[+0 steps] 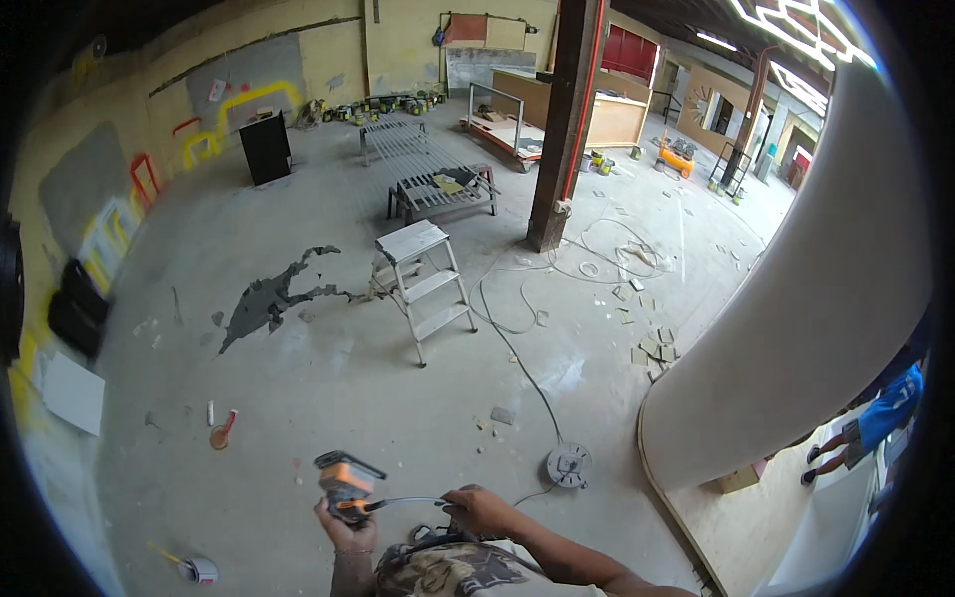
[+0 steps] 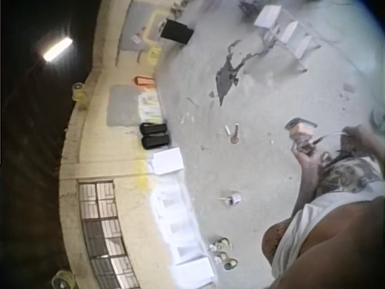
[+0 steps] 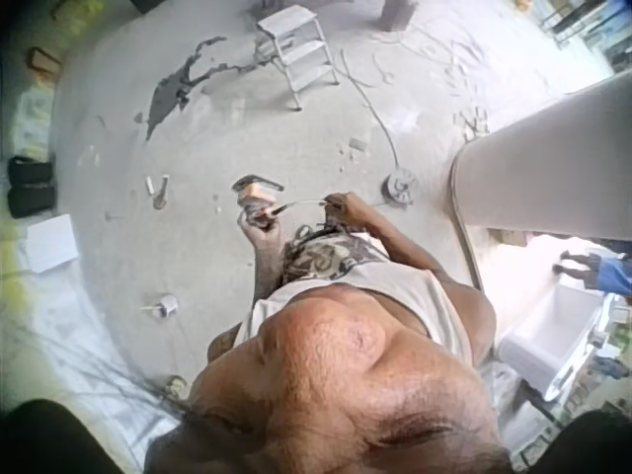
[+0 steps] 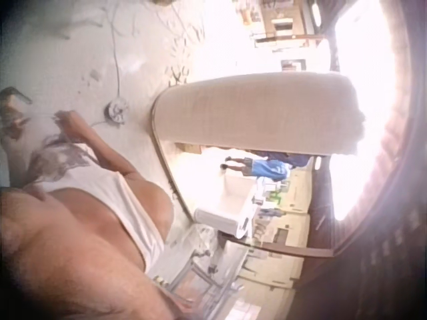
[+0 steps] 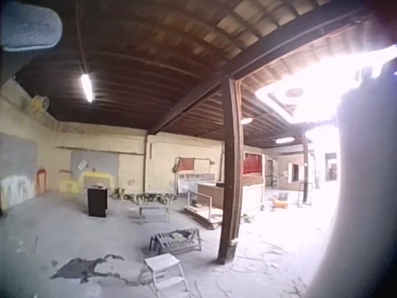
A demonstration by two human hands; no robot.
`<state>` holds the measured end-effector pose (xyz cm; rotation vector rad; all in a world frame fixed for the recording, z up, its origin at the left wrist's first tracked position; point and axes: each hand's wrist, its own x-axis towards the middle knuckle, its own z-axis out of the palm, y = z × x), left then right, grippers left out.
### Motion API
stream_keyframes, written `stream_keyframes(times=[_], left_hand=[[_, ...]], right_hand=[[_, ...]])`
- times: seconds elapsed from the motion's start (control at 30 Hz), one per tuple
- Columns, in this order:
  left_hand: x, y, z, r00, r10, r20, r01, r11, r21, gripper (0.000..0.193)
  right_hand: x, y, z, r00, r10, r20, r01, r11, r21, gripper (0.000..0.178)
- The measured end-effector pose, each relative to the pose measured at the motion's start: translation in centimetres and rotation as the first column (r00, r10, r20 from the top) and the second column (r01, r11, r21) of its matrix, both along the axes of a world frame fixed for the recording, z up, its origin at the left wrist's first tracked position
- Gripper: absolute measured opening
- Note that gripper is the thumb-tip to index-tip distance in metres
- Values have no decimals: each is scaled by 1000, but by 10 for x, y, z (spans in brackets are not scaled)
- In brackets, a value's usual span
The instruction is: Using an orbital sander to smooth the surface of a large curved wooden furniture component.
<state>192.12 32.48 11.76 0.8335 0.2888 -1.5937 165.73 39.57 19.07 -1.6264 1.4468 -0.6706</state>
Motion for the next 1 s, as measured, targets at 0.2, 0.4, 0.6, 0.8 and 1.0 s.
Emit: stream_keyframes(times=[0.2,0.4,0.6,0.8,1.0], left_hand=[[38,-58,-35,972,159,172,-175,981,84,45],[43,-130,-115,669,39,742,407,816,-410,26],[-56,-311,-105,963,-195,185,223,964,-147,35],[-207,-442,-20,863,-324,388,356,935,-11,42],[-275,-586,-14,825,-361,435,403,915,-4,37]], right_hand=[[-30,-90,-115,987,155,-36,-156,988,-15,25],[-92,-189,-226,963,159,-217,-130,982,141,55],[-190,-288,-278,960,-112,-257,161,970,180,24],[-249,-320,-263,917,-179,-357,267,940,214,19],[-239,-298,-264,626,-573,-529,756,612,232,24]])
